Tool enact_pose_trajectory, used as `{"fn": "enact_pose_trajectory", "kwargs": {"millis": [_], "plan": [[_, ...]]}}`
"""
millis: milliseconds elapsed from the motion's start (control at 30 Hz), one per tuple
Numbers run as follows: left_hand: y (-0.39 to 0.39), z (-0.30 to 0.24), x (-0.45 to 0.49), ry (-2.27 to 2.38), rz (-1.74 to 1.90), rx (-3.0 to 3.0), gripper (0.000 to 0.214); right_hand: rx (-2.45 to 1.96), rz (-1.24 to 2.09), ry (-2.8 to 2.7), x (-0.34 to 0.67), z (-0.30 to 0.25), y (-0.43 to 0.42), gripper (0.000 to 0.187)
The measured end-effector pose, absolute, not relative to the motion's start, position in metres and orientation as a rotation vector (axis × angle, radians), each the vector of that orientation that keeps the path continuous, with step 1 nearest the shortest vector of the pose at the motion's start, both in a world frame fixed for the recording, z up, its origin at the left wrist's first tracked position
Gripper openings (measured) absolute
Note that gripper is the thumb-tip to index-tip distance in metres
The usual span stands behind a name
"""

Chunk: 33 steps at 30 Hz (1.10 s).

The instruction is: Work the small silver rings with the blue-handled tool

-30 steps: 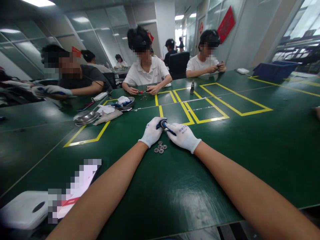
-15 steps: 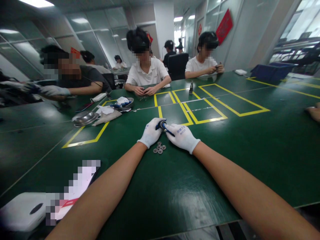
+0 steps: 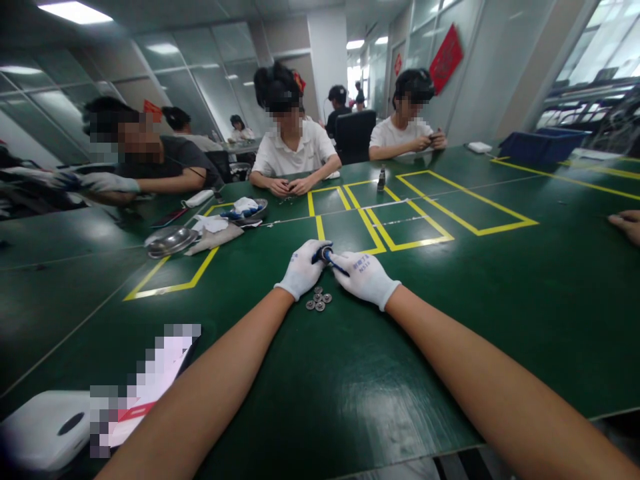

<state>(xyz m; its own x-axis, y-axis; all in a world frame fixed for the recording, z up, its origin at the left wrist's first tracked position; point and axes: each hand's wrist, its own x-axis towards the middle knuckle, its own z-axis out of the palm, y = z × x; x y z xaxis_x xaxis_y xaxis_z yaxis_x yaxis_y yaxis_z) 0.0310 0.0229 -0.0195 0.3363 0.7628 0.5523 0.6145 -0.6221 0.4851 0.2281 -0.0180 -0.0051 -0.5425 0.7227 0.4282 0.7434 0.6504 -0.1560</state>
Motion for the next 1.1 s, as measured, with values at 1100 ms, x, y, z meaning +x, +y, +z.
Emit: {"fn": "enact_pose_trajectory", "kwargs": {"millis": [1100], "plan": [[0.0222, -0.0217, 0.0315, 1.288, 1.096, 2.461, 0.043, -1.054, 0.191, -2.323, 0.2237, 0.0020, -0.0221, 0.022]]}}
